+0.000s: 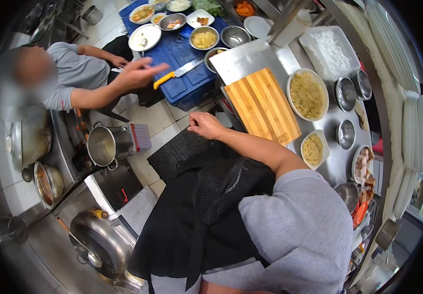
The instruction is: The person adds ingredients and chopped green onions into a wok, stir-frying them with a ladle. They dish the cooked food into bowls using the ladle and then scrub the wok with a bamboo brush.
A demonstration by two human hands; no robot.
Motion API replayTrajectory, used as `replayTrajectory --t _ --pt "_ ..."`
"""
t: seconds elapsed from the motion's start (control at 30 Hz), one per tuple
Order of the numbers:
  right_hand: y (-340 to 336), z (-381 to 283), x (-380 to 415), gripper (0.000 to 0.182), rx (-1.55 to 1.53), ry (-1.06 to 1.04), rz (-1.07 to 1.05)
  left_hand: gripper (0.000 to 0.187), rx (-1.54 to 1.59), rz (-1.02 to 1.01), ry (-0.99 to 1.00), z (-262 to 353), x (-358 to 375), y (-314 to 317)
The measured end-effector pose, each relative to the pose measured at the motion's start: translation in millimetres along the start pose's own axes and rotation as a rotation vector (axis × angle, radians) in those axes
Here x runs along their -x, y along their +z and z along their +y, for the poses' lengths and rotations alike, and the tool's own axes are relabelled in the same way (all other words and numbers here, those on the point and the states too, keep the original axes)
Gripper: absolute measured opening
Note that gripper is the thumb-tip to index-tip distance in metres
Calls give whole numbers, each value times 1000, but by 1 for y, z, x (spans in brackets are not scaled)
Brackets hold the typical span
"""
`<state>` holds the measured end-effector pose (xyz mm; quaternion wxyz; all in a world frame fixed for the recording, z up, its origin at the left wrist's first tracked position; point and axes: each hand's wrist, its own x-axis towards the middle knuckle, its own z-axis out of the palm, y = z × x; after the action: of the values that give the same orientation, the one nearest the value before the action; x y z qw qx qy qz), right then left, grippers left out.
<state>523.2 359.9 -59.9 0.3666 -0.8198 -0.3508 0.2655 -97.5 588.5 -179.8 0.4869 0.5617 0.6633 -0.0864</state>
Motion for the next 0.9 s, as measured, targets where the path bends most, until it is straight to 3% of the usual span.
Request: replayTrajectory --t 0.07,0.13,0.2,0.3,0.4,0.47,0.53,0.67,0.77,0.87,0.9 --pt "13 17 2 14 41 63 -6 49 -13 -41 -14 12 -6 3" --pt "29 34 6 21 142 -75 17 49 -23 -70 -10 27 -15 5" --pt "40 45 10 26 150 -54 10 49 -27 -93 3 44 -26 6" --pt "36 54 22 22 240 -173 -166 49 -53 -142 37 74 -48 10" --pt "29 43 44 30 -21 31 -86 49 -87 -178 69 97 -70 10" --pt "26 52 48 24 51 -35 -46 49 -109 -203 92 112 -84 11" --pt "7 41 70 16 -82 173 -96 49 -131 -234 118 127 -99 13" --pt "-4 42 122 13 -247 261 25 50 -184 -285 180 161 -139 13" --pt "-12 39 164 27 -60 290 43 50 -203 -323 236 196 -171 19" --pt "-12 45 205 37 17 334 271 50 -183 -371 311 245 -192 41" --pt "-16 39 221 39 -69 436 343 50 -172 -395 346 265 -199 54"
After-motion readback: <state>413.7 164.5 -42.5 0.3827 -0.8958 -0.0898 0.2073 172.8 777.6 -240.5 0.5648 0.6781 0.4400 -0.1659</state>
